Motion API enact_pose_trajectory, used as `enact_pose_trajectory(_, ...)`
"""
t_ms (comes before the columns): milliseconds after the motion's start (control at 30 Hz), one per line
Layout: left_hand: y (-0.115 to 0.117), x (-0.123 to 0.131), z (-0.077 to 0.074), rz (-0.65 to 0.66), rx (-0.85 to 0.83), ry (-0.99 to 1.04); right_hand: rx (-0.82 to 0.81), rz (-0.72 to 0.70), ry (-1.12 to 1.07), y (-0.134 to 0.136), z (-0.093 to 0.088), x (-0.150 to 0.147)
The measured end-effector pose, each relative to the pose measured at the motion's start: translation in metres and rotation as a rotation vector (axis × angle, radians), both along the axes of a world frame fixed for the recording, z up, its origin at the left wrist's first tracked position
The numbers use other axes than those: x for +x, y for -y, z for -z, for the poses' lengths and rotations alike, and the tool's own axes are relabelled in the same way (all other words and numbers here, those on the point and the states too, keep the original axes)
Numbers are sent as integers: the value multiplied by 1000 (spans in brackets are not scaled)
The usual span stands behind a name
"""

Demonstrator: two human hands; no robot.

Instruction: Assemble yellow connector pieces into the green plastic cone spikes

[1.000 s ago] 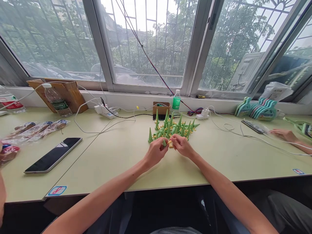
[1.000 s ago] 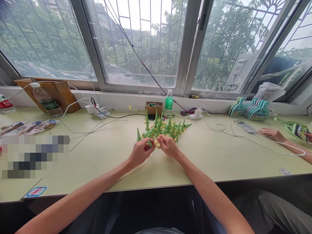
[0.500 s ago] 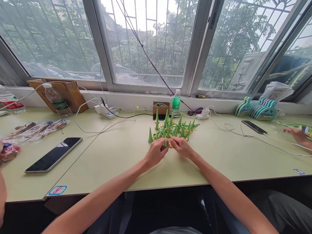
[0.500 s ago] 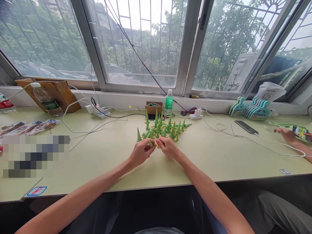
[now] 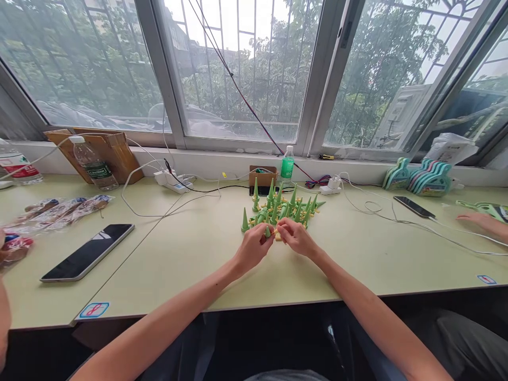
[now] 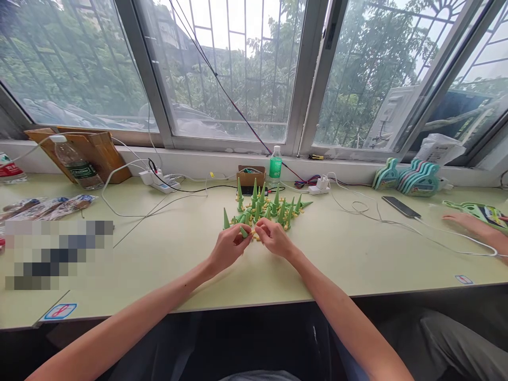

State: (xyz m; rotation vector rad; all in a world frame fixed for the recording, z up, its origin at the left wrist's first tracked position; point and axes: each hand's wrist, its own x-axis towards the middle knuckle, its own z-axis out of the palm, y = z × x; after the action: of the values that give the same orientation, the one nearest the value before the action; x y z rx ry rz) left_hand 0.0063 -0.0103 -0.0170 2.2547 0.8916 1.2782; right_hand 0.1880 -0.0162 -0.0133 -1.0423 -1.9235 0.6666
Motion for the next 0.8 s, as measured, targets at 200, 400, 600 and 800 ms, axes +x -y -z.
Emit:
enact_pose_trajectory(200,0,-1,2,11,8,-46,26,9,52,1,1,-1)
enact_pose_trajectory(400,2,0,3,26,38,-83,53,39,113,-2,4,0)
enact_pose_trajectory(600,0,0,2,12,22,-71,39,57,61,-2,4,-1)
enact_pose_trajectory(800,0,0,2,-18,3,-15,-12,-32,7,2,-1,-2)
